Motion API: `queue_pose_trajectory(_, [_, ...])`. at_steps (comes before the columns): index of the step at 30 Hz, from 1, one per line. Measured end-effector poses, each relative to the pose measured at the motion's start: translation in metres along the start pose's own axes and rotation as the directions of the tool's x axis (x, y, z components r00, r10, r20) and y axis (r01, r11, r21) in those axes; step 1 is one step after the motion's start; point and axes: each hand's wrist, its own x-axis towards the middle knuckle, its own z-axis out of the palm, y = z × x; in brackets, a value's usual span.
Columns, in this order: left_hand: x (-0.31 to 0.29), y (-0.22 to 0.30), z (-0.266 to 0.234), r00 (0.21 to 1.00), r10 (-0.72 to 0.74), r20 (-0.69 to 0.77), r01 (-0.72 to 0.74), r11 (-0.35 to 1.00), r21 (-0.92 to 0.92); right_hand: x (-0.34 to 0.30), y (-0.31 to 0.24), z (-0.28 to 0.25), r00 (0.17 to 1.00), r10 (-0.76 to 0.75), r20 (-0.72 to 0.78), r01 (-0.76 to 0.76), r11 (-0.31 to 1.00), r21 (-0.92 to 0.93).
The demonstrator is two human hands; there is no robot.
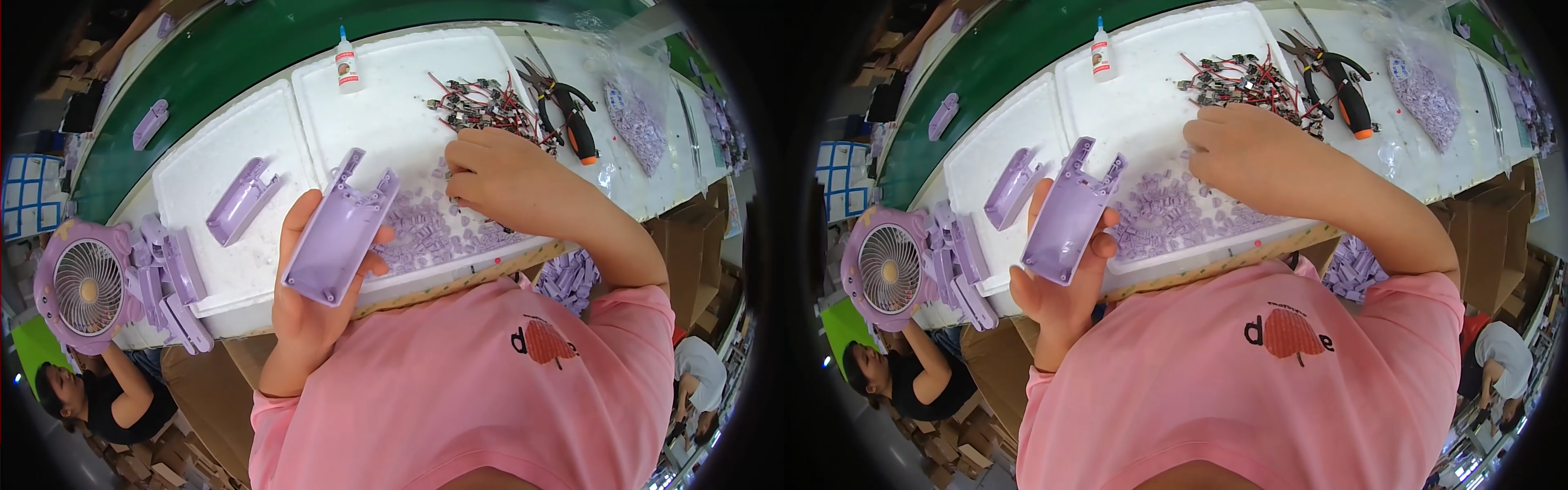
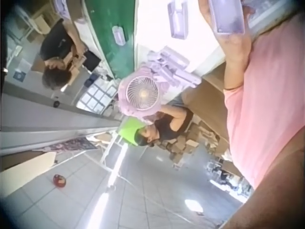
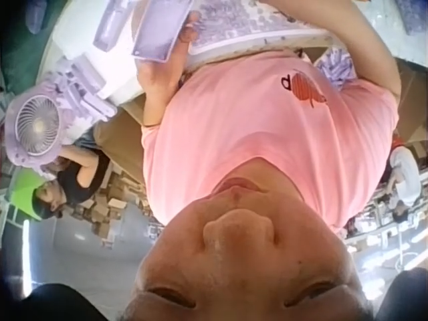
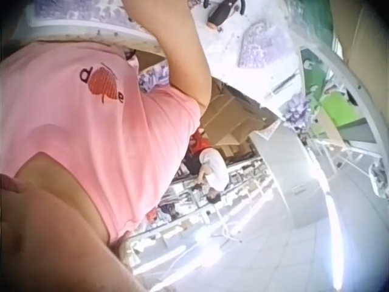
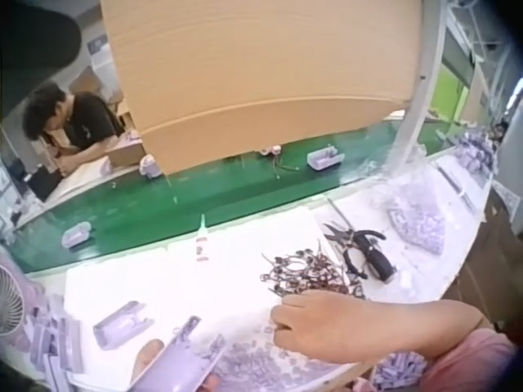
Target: The person assembles portable fans by installing internal wiring harnesses and plastic components into the fan housing, using pliers and adhesive from a glue bottle.
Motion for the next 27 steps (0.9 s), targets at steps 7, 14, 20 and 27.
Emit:
queue_pose_trajectory(7, [-0.001, 0.000, 0.008, 0.985, -0.041, -0.169, 0.091, 0.950, 0.297, 0.017, 0.000, 0.002, 0.980, 0.113, -0.164, -0.057, 0.948, 0.314])
queue_pose_trajectory(14, [0.013, 0.002, 0.022, 0.967, 0.091, -0.237, 0.071, 0.798, 0.598, 0.042, -0.036, -0.011, 0.953, 0.171, -0.250, -0.036, 0.883, 0.468])
queue_pose_trajectory(20, [0.017, -0.003, 0.010, 0.970, 0.238, -0.041, -0.123, 0.634, 0.763, 0.047, -0.051, -0.007, 0.935, 0.217, -0.281, -0.048, 0.862, 0.505])
queue_pose_trajectory(27, [0.017, -0.010, 0.012, 0.979, 0.193, -0.066, -0.086, 0.684, 0.724, 0.048, -0.060, -0.008, 0.922, 0.300, -0.246, -0.122, 0.826, 0.550])
